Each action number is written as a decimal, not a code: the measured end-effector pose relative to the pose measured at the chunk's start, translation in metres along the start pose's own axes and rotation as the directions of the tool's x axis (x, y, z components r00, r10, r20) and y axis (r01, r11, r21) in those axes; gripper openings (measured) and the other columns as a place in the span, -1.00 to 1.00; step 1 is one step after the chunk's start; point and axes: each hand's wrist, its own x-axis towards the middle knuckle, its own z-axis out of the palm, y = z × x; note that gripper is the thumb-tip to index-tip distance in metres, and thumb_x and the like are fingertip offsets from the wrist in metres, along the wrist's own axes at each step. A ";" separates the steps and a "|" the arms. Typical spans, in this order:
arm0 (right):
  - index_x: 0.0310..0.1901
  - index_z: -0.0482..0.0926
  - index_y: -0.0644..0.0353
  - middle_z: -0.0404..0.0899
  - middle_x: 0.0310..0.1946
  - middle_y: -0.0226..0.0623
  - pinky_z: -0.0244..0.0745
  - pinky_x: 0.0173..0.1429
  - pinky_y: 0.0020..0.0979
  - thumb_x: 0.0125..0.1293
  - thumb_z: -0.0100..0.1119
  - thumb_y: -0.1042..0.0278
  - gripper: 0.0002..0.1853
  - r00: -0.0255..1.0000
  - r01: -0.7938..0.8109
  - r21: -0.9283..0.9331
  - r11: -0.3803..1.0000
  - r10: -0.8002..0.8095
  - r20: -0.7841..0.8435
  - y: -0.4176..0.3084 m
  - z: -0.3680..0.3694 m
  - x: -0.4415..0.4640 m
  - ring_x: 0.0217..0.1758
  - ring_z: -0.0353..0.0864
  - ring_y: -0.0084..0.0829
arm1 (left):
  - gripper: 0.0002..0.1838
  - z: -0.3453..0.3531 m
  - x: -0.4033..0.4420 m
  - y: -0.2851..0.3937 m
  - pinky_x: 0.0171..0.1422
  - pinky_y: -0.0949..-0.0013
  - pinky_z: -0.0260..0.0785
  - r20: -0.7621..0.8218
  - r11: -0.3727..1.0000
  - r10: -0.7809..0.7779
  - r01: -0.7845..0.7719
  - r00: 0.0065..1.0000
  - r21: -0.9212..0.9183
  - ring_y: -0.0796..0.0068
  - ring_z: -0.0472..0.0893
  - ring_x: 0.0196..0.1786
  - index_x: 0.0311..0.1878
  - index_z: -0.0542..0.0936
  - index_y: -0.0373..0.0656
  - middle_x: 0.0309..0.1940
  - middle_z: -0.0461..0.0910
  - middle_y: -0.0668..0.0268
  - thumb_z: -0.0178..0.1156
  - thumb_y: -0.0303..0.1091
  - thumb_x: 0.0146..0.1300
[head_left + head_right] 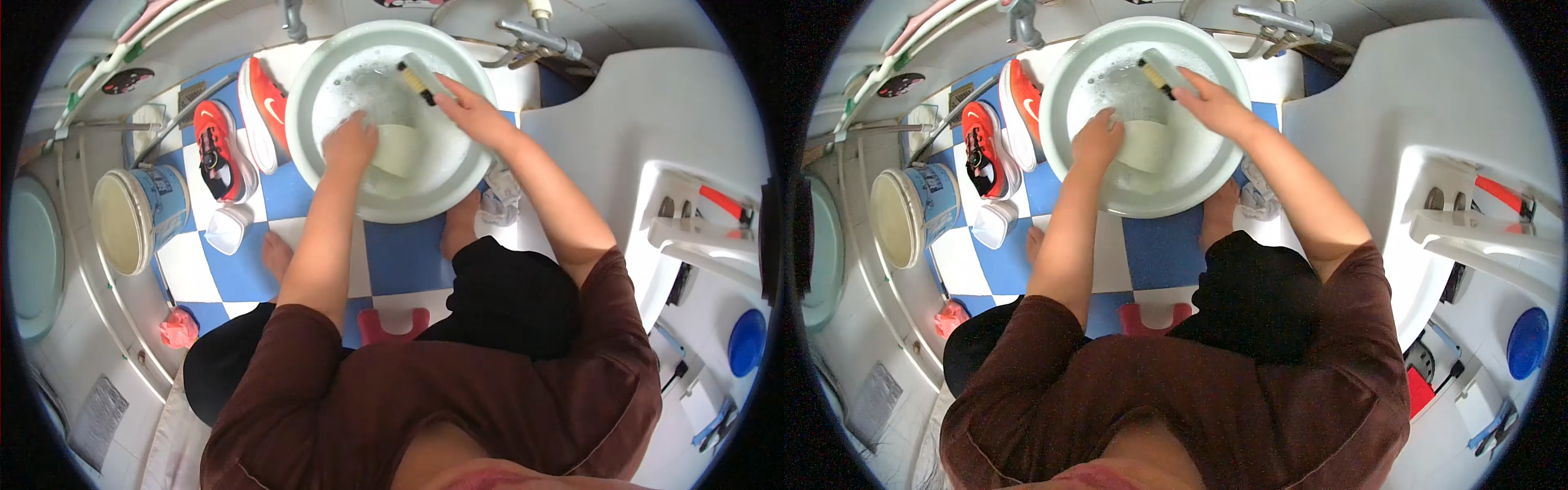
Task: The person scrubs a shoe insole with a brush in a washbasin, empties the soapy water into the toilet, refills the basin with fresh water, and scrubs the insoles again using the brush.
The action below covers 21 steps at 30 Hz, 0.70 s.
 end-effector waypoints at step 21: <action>-0.13 0.50 0.24 0.63 -0.40 -0.19 0.50 -0.39 -0.33 0.40 -0.01 0.15 -0.71 0.764 -0.483 -0.054 0.874 0.390 -0.515 0.257 -0.025 -0.040 -0.46 0.59 -0.32 | -0.48 0.092 0.032 -0.031 0.29 0.13 0.31 0.414 0.655 0.002 -0.314 0.910 0.687 0.30 0.20 0.43 0.33 0.31 -0.02 0.32 0.31 0.25 -0.03 -0.26 0.27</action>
